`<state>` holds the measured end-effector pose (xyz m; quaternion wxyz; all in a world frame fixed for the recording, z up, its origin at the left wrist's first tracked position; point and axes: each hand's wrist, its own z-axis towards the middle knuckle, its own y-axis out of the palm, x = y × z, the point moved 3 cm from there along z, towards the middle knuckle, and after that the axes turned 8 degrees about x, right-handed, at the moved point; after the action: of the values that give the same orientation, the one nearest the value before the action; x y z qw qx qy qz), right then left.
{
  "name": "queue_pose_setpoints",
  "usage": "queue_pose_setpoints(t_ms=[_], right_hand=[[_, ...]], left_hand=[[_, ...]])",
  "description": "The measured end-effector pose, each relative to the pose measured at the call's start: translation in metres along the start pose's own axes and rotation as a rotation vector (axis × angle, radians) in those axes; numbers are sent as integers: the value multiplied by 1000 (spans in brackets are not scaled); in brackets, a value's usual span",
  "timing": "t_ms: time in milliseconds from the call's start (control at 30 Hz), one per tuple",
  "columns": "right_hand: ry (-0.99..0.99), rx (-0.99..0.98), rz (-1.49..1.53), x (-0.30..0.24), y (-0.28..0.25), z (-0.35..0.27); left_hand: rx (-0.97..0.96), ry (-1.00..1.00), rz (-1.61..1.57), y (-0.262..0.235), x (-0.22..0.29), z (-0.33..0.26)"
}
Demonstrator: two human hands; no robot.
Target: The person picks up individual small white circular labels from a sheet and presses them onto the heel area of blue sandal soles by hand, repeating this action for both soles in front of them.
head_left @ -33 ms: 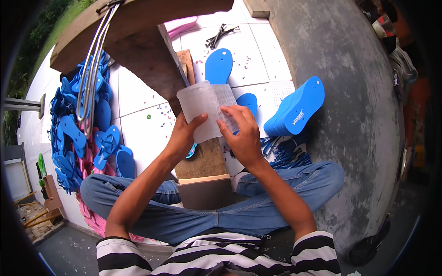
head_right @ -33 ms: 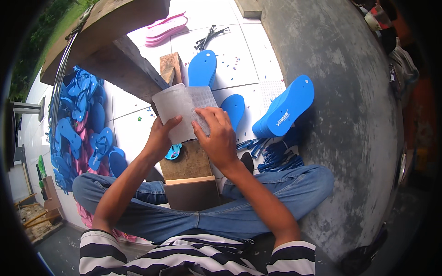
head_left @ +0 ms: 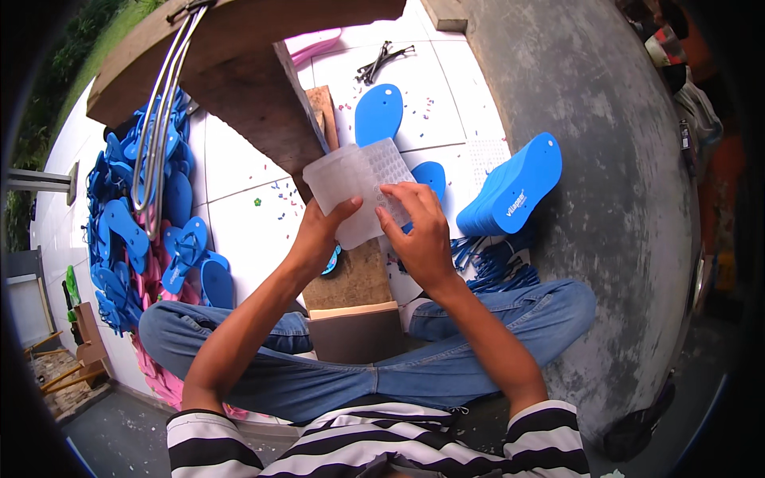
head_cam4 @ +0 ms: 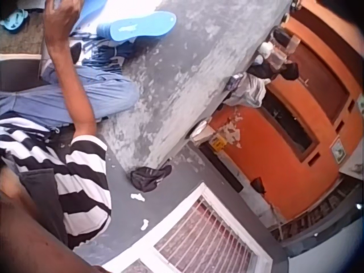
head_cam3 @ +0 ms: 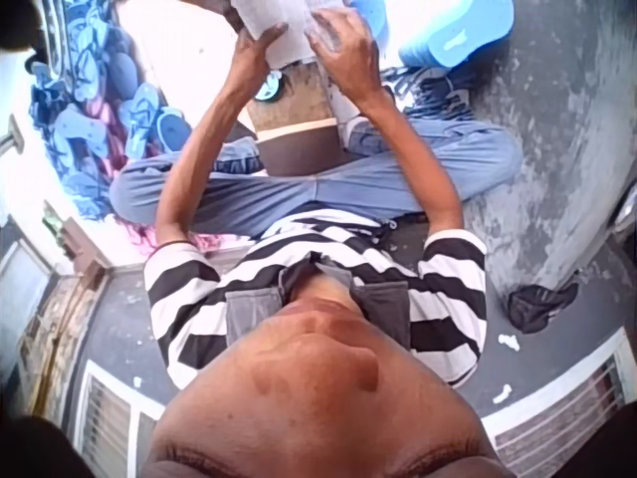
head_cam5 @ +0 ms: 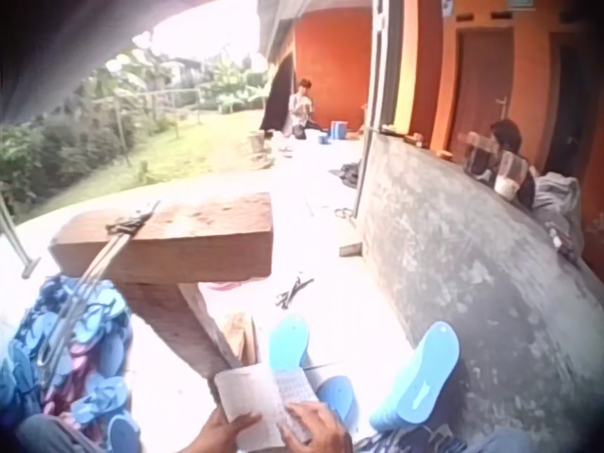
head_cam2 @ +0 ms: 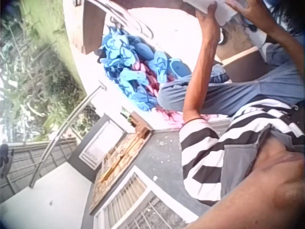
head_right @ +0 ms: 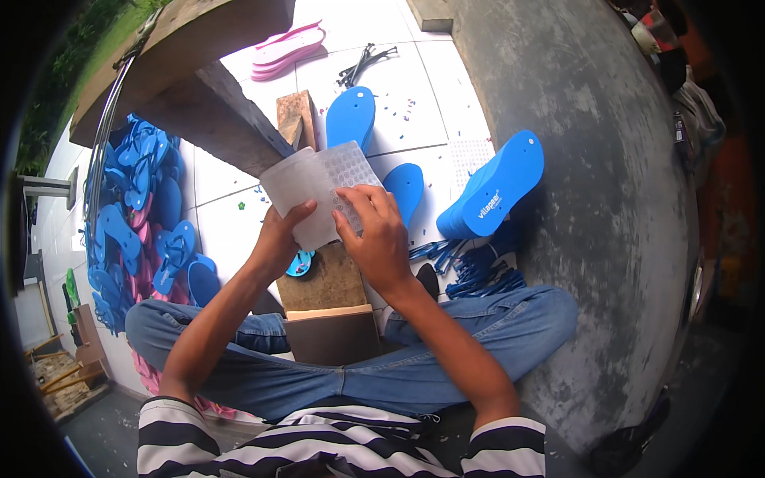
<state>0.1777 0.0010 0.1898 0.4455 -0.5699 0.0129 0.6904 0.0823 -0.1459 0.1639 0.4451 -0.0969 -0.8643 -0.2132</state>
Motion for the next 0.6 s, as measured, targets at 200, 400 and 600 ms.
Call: queue_pose_setpoints(t_ms=[200, 400, 600], right_hand=[[51, 10, 85, 4, 5, 4], [162, 23, 134, 5, 6, 8], [188, 6, 142, 10, 10, 8]], left_hand=[[88, 87, 69, 8, 4, -1], [72, 86, 124, 7, 2, 3], [134, 138, 123, 7, -3, 4]])
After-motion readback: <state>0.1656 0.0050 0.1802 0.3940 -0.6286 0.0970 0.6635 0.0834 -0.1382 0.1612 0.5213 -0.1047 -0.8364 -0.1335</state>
